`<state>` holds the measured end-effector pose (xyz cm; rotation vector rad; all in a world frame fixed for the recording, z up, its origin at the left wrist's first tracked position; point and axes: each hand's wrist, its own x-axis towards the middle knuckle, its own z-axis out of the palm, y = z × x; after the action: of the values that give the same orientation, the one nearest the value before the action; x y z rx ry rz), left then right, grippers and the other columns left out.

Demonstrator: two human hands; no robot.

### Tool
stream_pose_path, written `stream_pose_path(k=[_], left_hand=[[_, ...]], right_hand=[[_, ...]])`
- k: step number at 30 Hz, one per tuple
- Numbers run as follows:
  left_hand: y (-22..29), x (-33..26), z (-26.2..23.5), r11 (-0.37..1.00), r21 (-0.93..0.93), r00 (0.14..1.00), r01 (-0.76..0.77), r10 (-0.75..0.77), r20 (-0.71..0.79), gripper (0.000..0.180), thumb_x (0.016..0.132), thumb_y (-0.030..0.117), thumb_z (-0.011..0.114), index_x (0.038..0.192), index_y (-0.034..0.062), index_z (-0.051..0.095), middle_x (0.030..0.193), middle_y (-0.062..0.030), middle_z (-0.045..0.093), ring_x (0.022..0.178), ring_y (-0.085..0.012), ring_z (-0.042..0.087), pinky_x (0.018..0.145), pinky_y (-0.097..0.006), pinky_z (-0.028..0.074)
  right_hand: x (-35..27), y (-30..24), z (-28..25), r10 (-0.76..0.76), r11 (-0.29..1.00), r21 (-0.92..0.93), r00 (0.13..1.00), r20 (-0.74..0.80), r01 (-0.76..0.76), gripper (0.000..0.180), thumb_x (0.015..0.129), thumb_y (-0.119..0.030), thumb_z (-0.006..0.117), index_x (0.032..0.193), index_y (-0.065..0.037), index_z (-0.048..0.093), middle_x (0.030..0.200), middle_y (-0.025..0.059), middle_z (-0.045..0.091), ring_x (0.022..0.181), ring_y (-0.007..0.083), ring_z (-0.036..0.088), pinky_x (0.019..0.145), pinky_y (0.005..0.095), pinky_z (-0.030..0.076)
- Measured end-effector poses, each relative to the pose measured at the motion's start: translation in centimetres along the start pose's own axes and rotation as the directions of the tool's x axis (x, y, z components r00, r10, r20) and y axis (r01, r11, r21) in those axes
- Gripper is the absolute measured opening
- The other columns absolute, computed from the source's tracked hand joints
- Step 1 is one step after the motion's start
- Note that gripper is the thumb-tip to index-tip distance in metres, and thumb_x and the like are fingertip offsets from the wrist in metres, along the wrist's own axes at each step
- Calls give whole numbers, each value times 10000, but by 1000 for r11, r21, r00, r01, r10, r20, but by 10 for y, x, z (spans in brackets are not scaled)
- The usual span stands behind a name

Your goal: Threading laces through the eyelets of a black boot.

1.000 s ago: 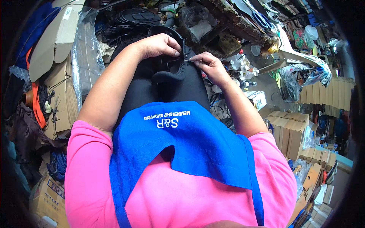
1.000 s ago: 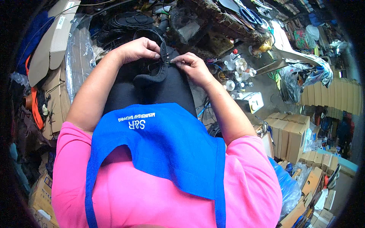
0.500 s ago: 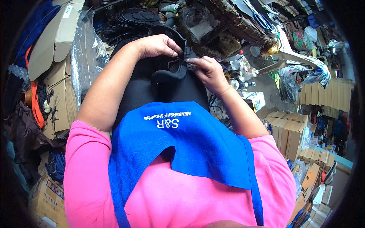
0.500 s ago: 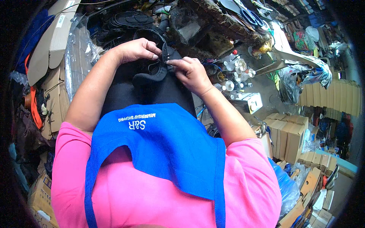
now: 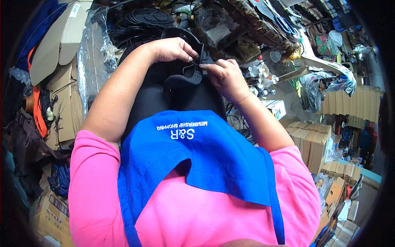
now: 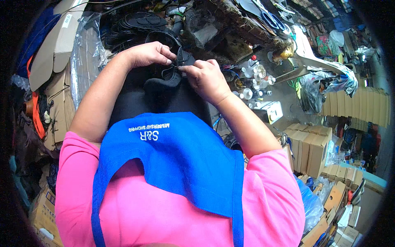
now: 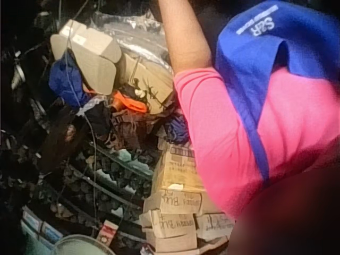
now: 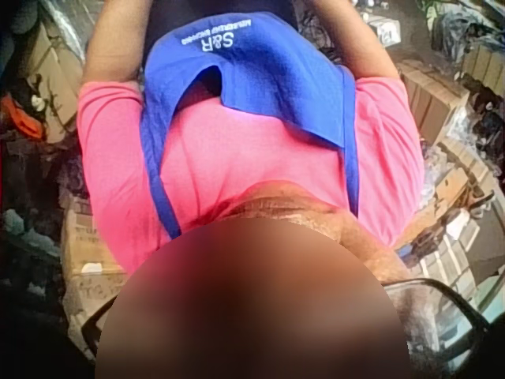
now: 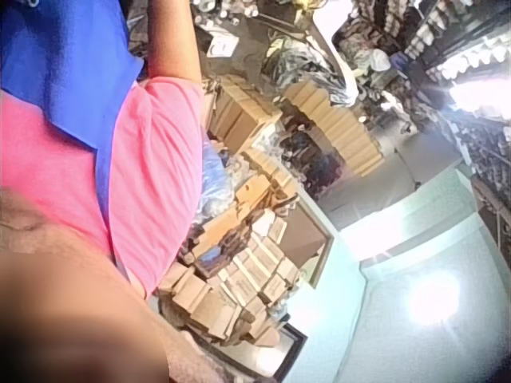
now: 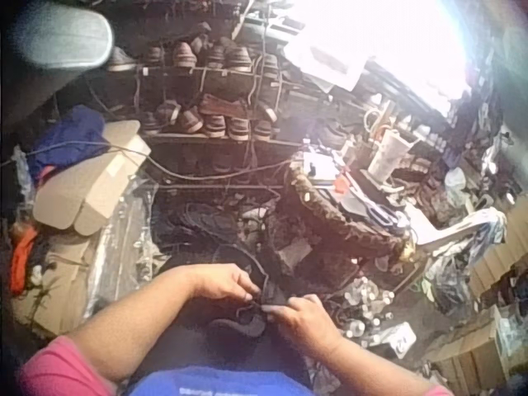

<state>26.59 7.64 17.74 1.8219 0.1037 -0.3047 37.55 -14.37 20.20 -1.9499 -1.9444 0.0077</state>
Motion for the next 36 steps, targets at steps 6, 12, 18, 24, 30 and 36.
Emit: stream_pose_path(k=[6, 12, 18, 24, 30, 36], left_hand=[[8, -1, -1, 995, 97, 999, 35, -39, 35, 305, 762, 133, 632, 1049, 40, 676, 886, -56, 689, 791, -112, 589, 775, -277, 460], [33, -3, -3, 933, 348, 994, 89, -106, 30, 159, 695, 82, 663, 837, 15, 646, 692, -25, 628, 674, -103, 545, 639, -301, 444], [31, -2, -6, 942, 327, 997, 74, -73, -14, 177, 664, 37, 650, 836, -1, 640, 650, -14, 606, 616, -97, 516, 587, -295, 427], [26, 4, -6, 942, 332, 999, 45, -37, -32, 201, 638, -3, 626, 837, -1, 657, 670, -31, 635, 632, -99, 537, 618, -295, 452], [8, 9, -3, 937, 337, 994, 94, -66, -92, 221, 651, 34, 670, 871, 21, 675, 757, -37, 664, 705, -119, 573, 687, -278, 461], [19, -64, -7, 947, -180, 847, -265, 139, -513, 232, 874, 139, 560, 1063, 32, 643, 892, -27, 598, 758, -93, 533, 709, -232, 438]], right_hand=[[36, -28, -29, -36, 940, -317, 961, 274, 126, 148, 750, -144, 591, 880, -144, 662, 836, 38, 597, 865, 198, 597, 762, 379, 402], [64, -34, -35, -59, 860, -416, 866, 497, 297, 116, 770, -113, 538, 801, -143, 645, 805, 46, 602, 827, 210, 619, 815, 379, 396], [68, -18, -30, -221, 825, -425, 906, 362, 372, 117, 771, -151, 543, 743, -139, 656, 787, 35, 623, 775, 203, 623, 791, 393, 389], [68, -6, -19, -294, 861, -302, 885, 362, 409, 107, 754, -153, 544, 732, -136, 648, 780, 36, 619, 775, 208, 613, 787, 372, 392], [58, 5, -6, -193, 971, -96, 954, 231, 220, 69, 755, -167, 607, 764, -113, 650, 802, 60, 622, 783, 223, 618, 752, 352, 422], [22, 30, -9, 300, 723, 546, 905, 302, -422, 198, 817, -209, 697, 907, -35, 666, 854, 56, 596, 785, 150, 582, 716, 291, 465]])
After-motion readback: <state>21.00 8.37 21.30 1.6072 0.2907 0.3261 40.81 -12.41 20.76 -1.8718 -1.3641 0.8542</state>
